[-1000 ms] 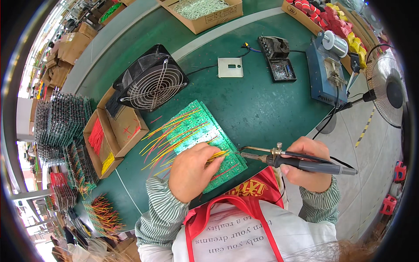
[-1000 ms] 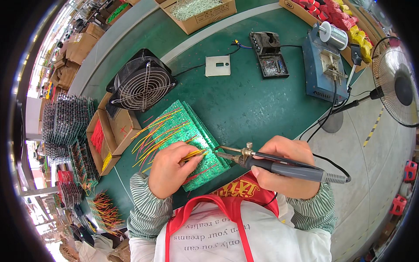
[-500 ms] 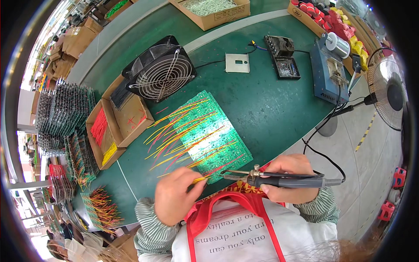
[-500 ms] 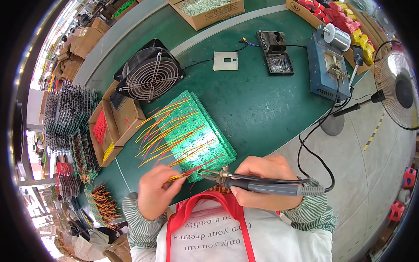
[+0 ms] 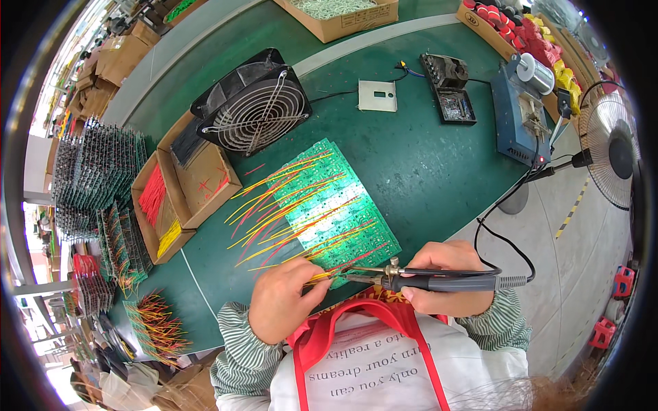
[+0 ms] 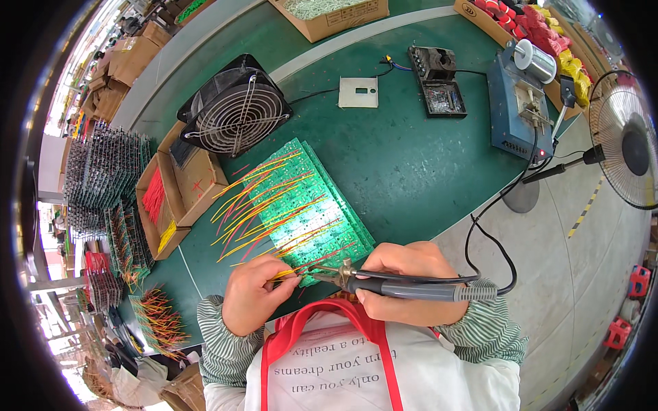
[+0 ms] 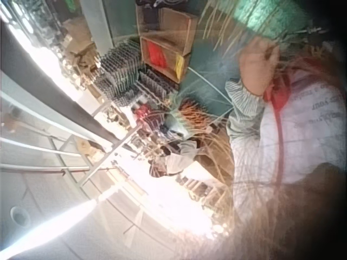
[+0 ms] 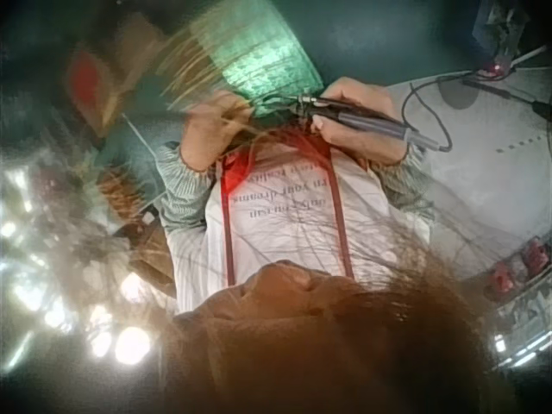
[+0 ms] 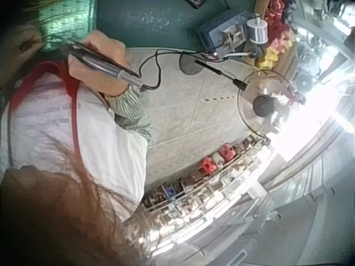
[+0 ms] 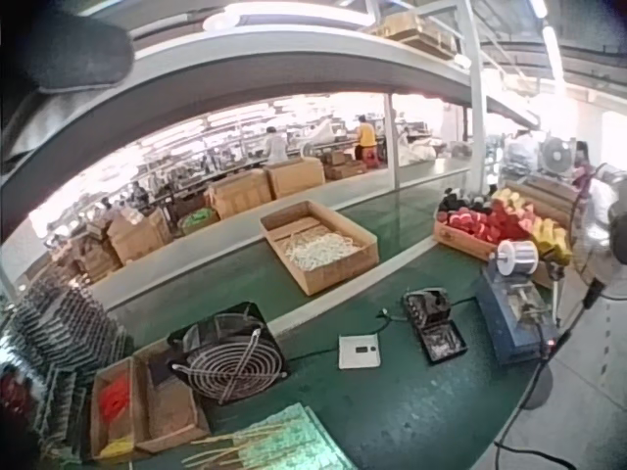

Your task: The person solders wires onto a circuit board using a soldering iron, attaching wires taken from containers to the board.

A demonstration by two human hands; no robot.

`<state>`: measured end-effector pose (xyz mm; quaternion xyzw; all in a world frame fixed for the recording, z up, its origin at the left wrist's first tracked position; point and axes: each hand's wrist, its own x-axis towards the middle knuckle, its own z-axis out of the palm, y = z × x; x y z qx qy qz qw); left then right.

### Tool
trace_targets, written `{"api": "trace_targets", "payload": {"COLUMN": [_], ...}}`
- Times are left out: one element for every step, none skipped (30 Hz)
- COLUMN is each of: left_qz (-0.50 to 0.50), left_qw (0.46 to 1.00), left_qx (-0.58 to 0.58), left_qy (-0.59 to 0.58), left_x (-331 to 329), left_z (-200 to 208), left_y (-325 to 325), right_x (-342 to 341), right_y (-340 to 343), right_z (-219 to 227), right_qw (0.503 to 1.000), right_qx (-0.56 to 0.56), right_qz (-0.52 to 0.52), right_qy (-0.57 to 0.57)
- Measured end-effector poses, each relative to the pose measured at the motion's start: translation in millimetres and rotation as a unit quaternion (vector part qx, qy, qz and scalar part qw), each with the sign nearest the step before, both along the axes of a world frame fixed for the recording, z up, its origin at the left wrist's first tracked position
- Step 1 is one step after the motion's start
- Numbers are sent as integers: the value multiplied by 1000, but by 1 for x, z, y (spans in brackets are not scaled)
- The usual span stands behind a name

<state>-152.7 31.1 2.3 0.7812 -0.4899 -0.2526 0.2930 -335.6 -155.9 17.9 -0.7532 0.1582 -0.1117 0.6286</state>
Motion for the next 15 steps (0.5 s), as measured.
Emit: {"api": "trace_targets", "payload": {"left_qz": [1, 1, 2, -3, -8, -7, 2, 11, 11, 31, 52, 51, 140, 227, 226], "left_qw": [1000, 1000, 1000, 1000, 1000, 1000, 1000, 1000, 1000, 999, 997, 998, 983, 954, 954], "left_qx": [-4, -7, -7, -2, 3, 3, 6, 9, 9, -12, -34, -35, 0, 35, 34], "left_qy": [3, 6, 7, 5, 4, 4, 7, 9, 9, -13, -34, -35, -115, -194, -194], "left_x": [0, 0, 1, 2, 2, 1, 1, 0, 3, 9, 15, 21, 26, 27, 24], "left_z": [0, -1, -1, 0, 0, 2, 4, 6, 8, 10, 12, 19, 29, 35, 36], "left_y": [0, 0, 0, 0, 0, 1, 0, 0, 3, 9, 14, 18, 22, 24, 22], "right_x": [0, 0, 0, 0, 0, -1, -4, -5, -6, -8, -10, -11, -11, -12, -15], "right_y": [-1, -1, -2, -3, -4, -4, -5, -5, -6, -6, -6, -7, -7, -7, -7], "right_z": [1, 2, 3, 3, 4, 3, 3, 3, 3, 2, 2, 2, 3, 4, 3], "right_qw": [1000, 1000, 1000, 1000, 999, 999, 999, 998, 998, 998, 997, 997, 997, 997, 997], "right_qx": [3, 5, 5, -17, -39, -39, -48, -56, -57, -65, -73, -73, -67, -62, -62], "right_qz": [1, 2, 3, 2, 1, 2, -1, -5, -5, -13, -21, -22, -29, -36, -37], "right_qy": [-7, -14, -14, -19, -24, -24, -12, -1, -1, -15, -28, -28, -34, -41, -41]}}
